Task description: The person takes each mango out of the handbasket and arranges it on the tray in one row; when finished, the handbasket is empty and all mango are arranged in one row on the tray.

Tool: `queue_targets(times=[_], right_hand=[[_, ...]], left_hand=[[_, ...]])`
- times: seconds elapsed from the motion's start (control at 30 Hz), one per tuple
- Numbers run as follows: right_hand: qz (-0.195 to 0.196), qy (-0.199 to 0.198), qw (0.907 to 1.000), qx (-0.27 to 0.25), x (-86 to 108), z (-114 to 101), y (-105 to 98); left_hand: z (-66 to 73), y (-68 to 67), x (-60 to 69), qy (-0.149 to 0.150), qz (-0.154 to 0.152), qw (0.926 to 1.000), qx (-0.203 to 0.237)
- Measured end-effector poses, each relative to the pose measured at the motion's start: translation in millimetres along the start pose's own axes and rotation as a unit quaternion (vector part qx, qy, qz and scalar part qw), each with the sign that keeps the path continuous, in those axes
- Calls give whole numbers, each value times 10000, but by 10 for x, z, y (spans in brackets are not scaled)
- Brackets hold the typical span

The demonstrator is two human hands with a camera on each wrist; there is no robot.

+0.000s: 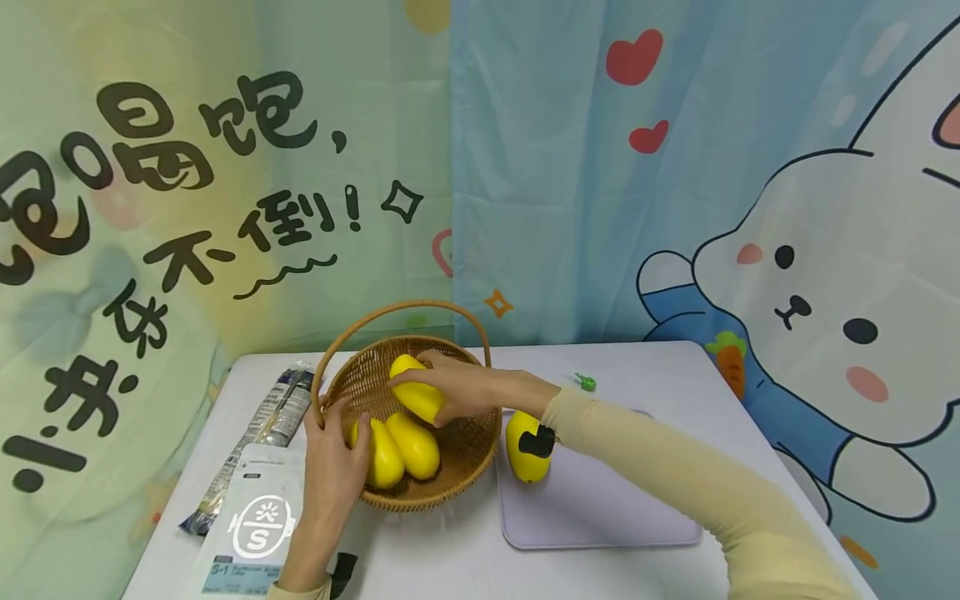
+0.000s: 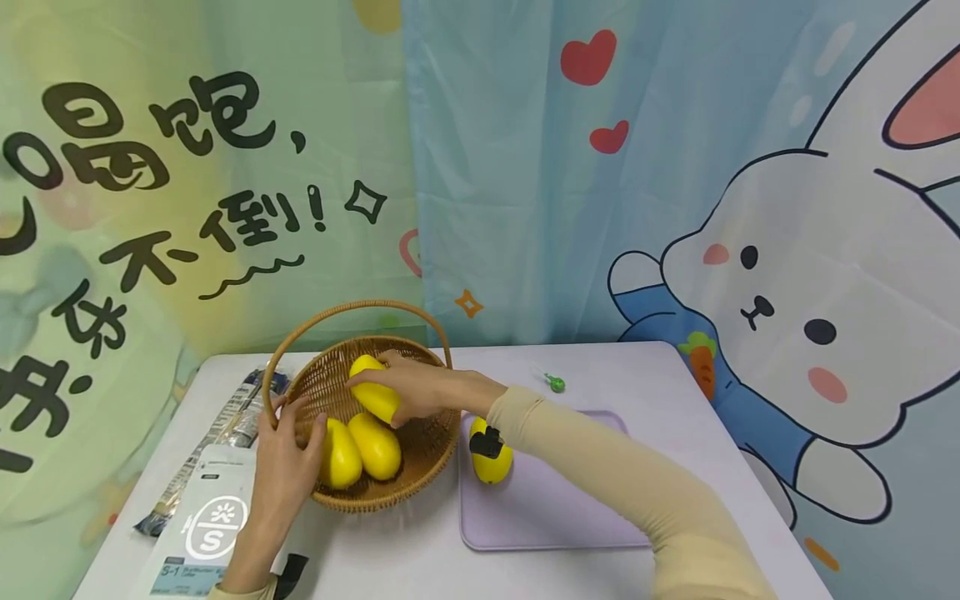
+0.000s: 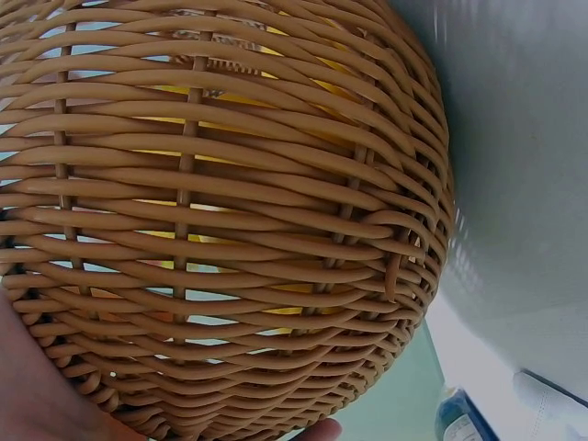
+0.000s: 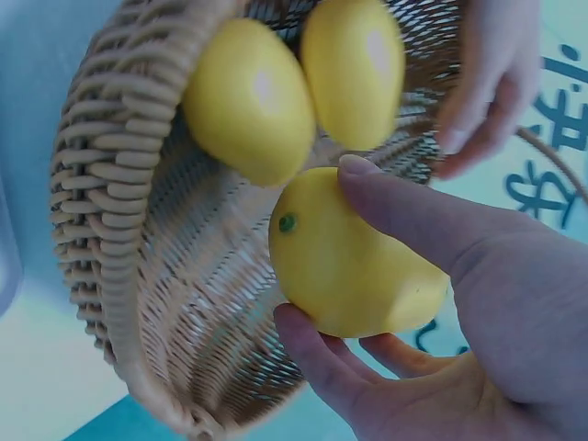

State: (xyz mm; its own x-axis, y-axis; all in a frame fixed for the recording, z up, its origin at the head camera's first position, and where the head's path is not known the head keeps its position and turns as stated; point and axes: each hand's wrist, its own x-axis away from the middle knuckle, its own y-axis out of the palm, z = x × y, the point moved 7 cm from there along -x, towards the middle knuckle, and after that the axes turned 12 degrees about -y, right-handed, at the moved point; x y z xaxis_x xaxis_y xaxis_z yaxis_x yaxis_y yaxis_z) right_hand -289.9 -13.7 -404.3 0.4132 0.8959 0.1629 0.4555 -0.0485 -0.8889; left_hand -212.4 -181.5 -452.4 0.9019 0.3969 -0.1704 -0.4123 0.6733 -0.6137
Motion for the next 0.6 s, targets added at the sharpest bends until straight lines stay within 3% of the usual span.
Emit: queue_targets(times=[0.23, 0.6], right_hand=[[303, -368, 9985, -287, 366, -174, -183], [971, -144, 9940, -477, 1003, -220, -433]], left_hand=[[6, 3, 4, 31, -8, 10000, 34], [-9, 9, -5, 71, 64, 9999, 91]])
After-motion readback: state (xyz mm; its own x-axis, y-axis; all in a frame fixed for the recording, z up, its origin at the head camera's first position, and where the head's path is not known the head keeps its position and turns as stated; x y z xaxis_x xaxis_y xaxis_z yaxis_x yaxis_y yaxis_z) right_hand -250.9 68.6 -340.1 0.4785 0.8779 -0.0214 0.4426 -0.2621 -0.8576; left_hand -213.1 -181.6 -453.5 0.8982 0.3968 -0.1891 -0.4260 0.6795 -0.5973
